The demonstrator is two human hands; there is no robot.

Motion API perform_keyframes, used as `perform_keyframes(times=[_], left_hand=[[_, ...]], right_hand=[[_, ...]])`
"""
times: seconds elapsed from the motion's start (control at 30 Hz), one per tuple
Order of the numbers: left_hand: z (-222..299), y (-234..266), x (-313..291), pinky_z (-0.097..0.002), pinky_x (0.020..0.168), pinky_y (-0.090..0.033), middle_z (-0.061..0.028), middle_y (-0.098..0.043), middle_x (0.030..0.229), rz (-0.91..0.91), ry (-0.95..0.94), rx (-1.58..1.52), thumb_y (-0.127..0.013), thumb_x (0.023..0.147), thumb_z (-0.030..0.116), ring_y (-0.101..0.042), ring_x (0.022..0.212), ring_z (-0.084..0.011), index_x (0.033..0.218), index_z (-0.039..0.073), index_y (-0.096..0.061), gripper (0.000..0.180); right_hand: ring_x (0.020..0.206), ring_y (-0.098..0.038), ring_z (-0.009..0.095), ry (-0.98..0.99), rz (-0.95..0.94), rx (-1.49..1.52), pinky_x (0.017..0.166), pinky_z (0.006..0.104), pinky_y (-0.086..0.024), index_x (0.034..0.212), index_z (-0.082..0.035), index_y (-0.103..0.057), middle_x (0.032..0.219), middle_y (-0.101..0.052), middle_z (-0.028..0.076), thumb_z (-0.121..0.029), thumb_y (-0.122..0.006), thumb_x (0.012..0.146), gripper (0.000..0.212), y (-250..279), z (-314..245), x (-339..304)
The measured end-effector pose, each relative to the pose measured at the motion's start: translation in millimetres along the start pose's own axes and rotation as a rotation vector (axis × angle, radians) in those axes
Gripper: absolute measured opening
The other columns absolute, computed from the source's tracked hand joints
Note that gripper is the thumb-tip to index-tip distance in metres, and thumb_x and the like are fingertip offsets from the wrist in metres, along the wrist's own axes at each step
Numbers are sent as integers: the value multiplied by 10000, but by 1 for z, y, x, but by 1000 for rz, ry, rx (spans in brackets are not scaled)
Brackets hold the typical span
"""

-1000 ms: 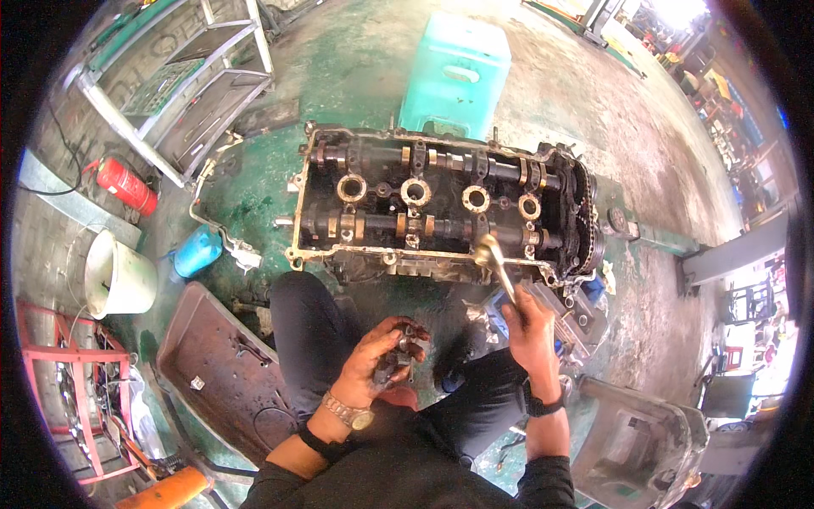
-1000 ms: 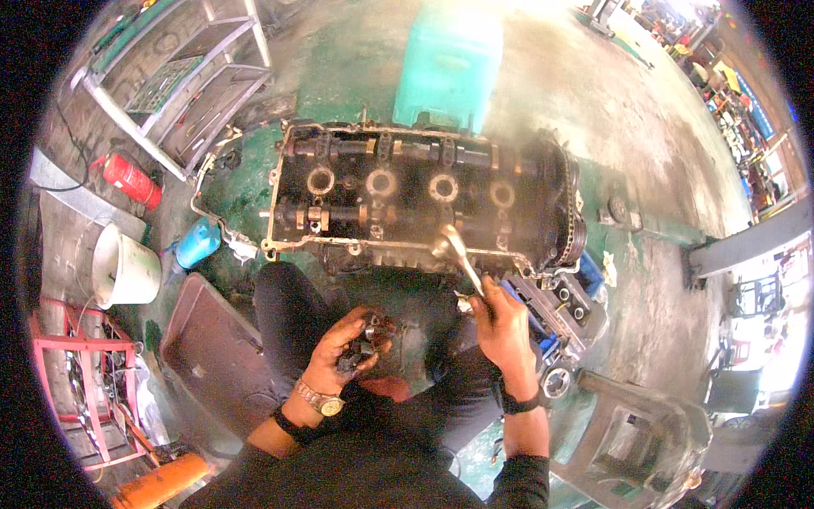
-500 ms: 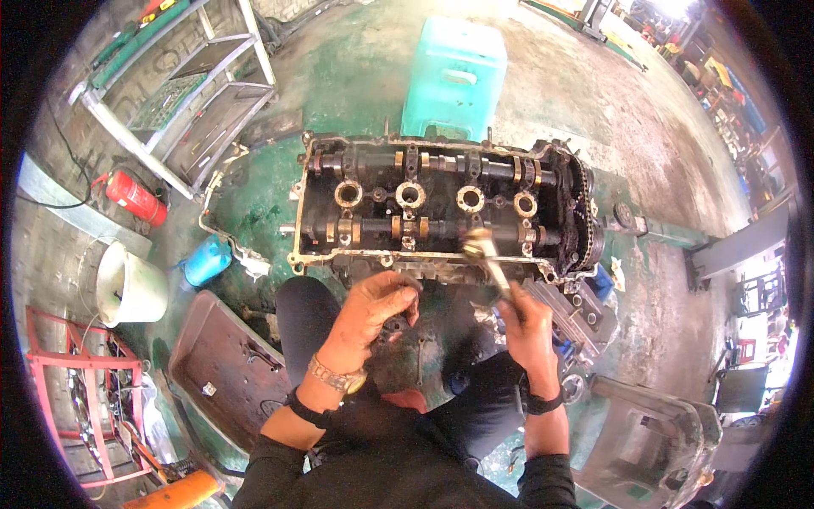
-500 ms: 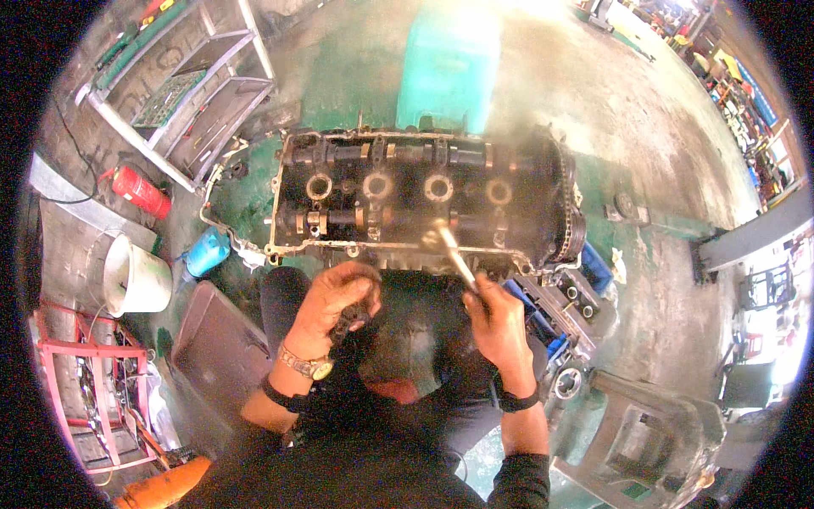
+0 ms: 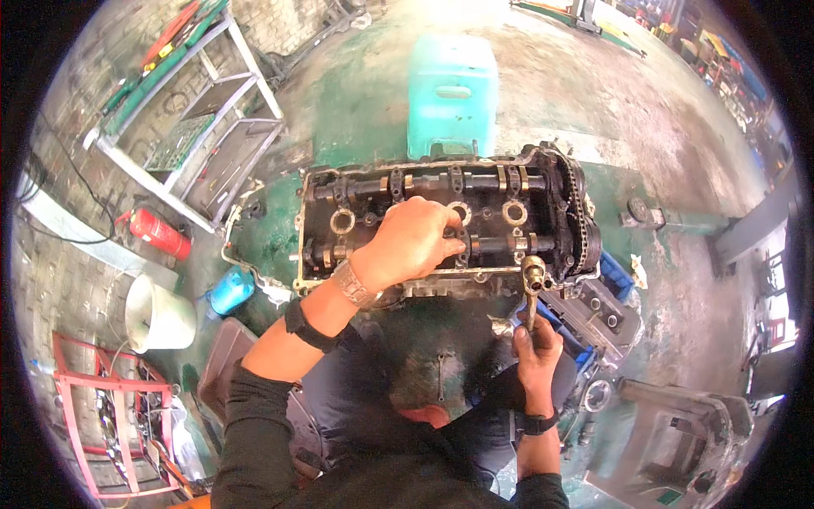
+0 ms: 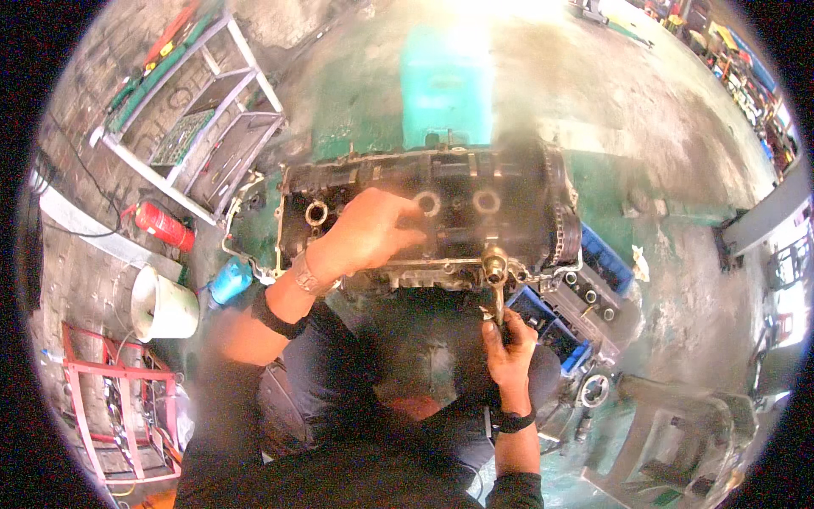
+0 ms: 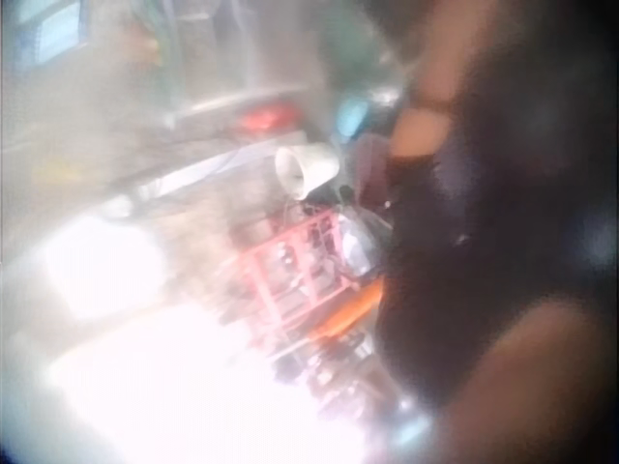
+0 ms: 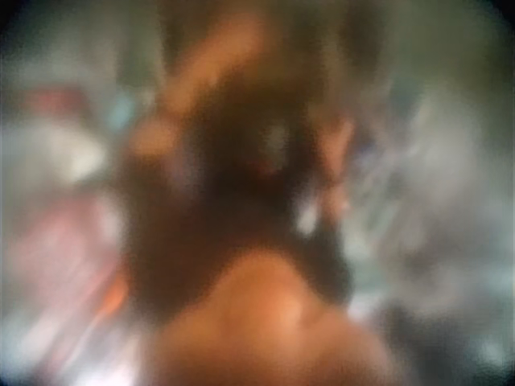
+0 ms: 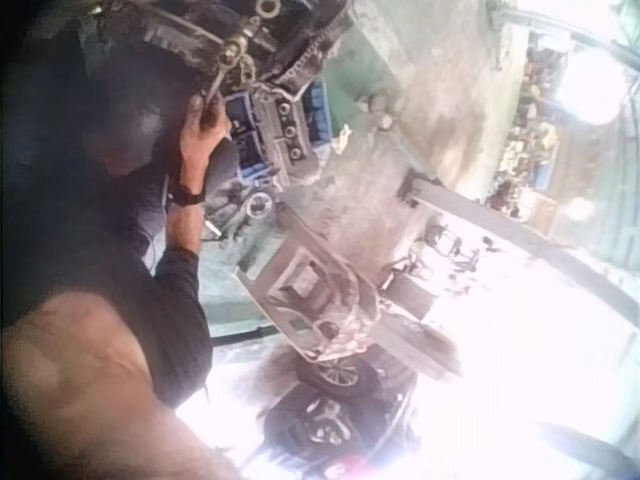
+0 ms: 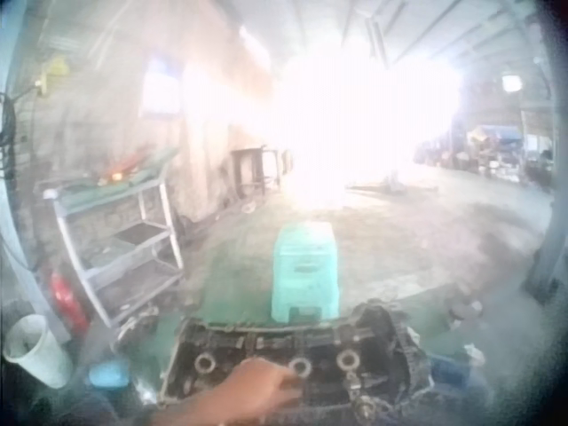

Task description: The person uses a ratchet to loosen and remove bolts from an engine cylinder head, then removes the camshaft and places it into a blue parts bin. The person continues to remove additional bolts and components from the cylinder head.

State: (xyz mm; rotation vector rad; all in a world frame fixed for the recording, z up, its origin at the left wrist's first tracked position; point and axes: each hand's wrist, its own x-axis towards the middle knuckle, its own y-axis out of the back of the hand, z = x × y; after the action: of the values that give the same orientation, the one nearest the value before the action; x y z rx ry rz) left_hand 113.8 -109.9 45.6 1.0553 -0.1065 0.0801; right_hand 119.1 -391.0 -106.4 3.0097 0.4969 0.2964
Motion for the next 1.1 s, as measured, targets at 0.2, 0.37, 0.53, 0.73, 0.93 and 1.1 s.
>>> perform_keyframes(times=[0.2, 0.37, 0.53, 0.73, 0.93, 1.1], left_hand=[[7, -11, 6, -505, 724, -523, -219, -674, 790, -127, -24, 299, -790, 751, 318, -667, 805, -420, 990, 19, -611, 422], [14, -16, 14, -500, 683, -526, -201, -670, 770, -127, -72, 443, -814, 731, 353, -673, 775, -409, 971, 6, -592, 476], [17, -20, 16, -490, 697, -540, -198, -678, 818, -197, -76, 534, -809, 732, 381, -680, 804, -388, 1012, -2, -613, 513], [15, -17, 18, -491, 721, -545, -213, -674, 833, -214, -83, 501, -807, 732, 375, -676, 825, -393, 1054, -3, -625, 529], [23, -17, 17, -503, 735, -540, -209, -676, 827, -230, -20, 538, -809, 719, 370, -671, 826, -407, 997, 3, -641, 490], [16, -9, 23, -510, 737, -534, -233, -669, 815, -225, -114, 472, -799, 719, 367, -663, 818, -425, 928, 8, -655, 439]], right_hand=[[625, -561, 163, 100, 12, -108, 625, 286, -472, 1016, 55, -671, 739, -629, 97, -105, -728, 855, 234, 6, -6, -1], [647, -630, 248, 171, 18, -129, 653, 314, -500, 985, 57, -664, 797, -672, 162, -85, -739, 827, 225, 3, -12, 0], [658, -659, 244, 238, 47, -168, 654, 325, -510, 973, 49, -669, 804, -686, 172, -99, -753, 816, 232, 3, -14, 1], [629, -630, 212, 152, 42, -157, 641, 313, -503, 967, 42, -672, 767, -668, 155, -122, -753, 822, 234, 10, -19, 0], [649, -609, 187, 122, 54, -137, 640, 308, -491, 973, 47, -669, 770, -655, 142, -124, -734, 842, 225, 11, -21, 1], [660, -607, 185, 111, 58, -118, 646, 305, -488, 994, 48, -670, 781, -654, 145, -121, -726, 849, 229, 13, -17, -2]])
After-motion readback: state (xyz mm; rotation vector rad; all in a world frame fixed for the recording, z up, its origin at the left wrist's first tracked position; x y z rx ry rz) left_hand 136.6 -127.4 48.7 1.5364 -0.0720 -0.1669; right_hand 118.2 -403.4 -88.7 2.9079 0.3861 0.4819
